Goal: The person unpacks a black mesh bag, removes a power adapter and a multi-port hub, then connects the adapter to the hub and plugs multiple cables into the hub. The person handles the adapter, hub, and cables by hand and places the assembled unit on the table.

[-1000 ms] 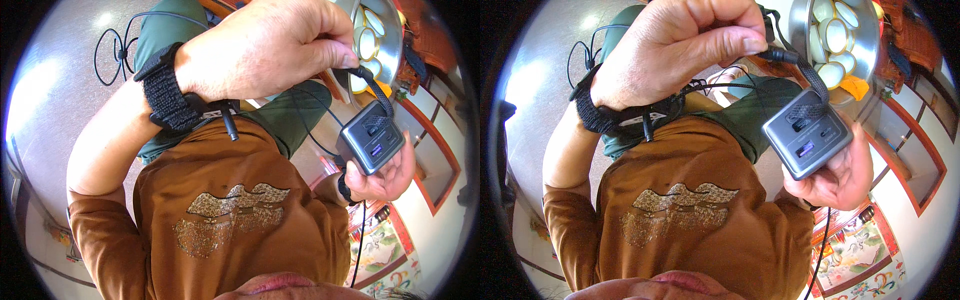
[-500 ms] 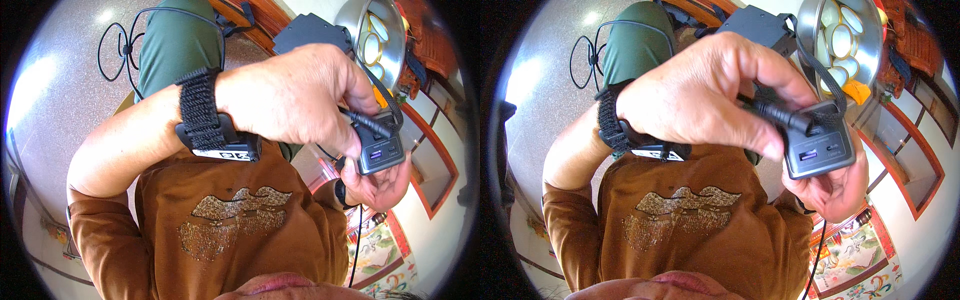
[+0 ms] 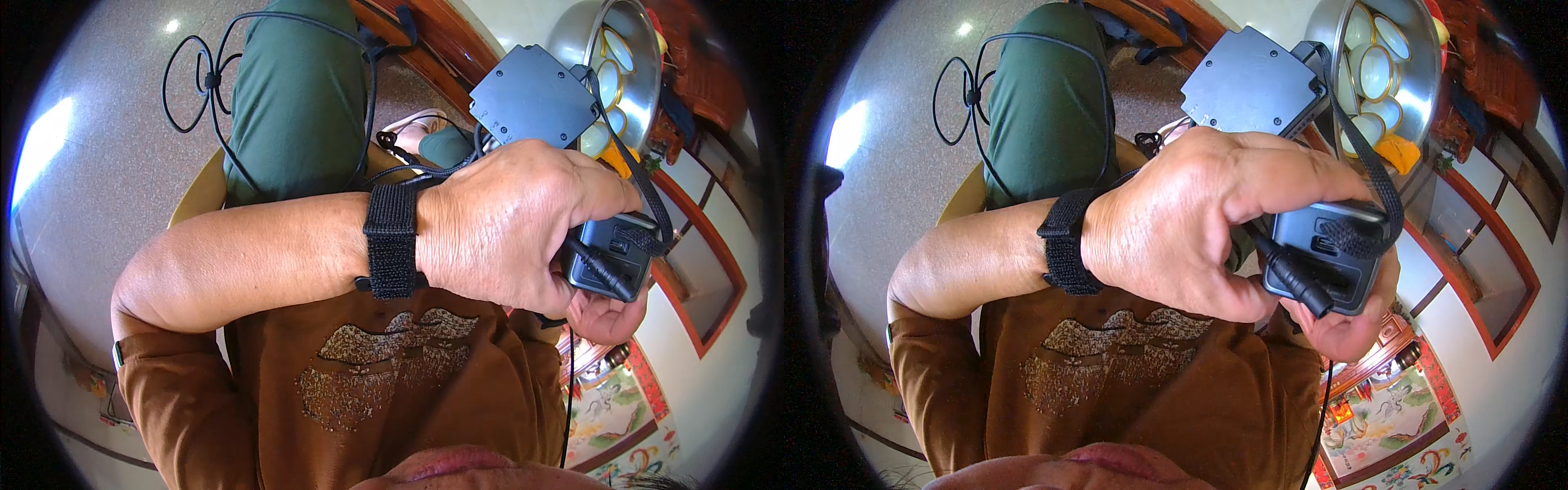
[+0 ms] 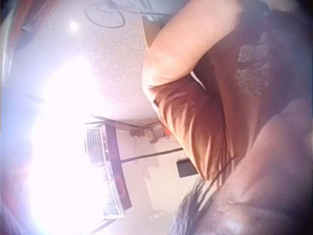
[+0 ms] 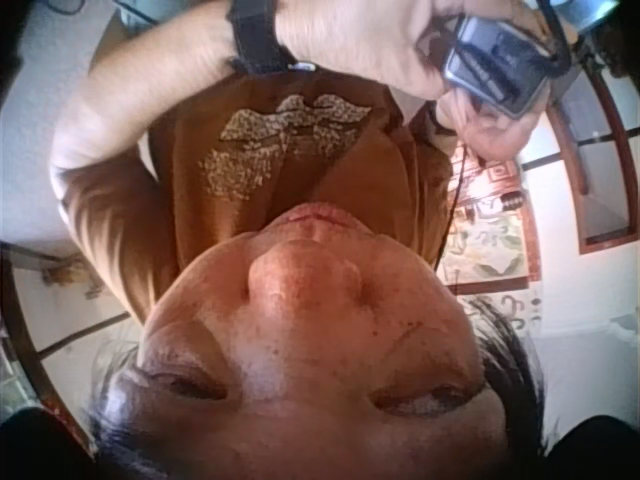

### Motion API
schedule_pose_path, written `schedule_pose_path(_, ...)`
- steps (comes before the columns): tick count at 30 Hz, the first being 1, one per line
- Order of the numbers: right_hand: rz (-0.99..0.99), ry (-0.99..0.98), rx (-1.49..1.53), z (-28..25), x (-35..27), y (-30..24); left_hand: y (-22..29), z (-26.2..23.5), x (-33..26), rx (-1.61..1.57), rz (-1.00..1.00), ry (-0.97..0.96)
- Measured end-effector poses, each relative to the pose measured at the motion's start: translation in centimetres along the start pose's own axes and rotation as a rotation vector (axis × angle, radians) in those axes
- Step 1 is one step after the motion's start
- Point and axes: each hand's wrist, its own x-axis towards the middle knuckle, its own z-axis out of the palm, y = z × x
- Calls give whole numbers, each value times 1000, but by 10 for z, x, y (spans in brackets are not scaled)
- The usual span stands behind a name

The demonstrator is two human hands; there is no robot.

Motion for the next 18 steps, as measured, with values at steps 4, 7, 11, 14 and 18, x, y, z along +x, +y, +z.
schedule_pose_path(4, -213, -247, 247, -29, 10, 35, 0, 2, -1, -44, 65, 7)
schedule_pose_path(7, -157, 10, 37, -12, 0, 19, 0, 1, -1, -52, 102, -4)
schedule_pose_path(11, -72, 241, -184, 27, 6, -6, 0, -3, 0, -29, 110, -52)
schedule_pose_path(14, -41, 310, -251, 45, 21, -10, -1, -4, 3, 7, 79, -56)
schedule_pose_path(18, -12, 350, -274, 54, 33, -7, -1, -8, 7, 42, 50, -39)
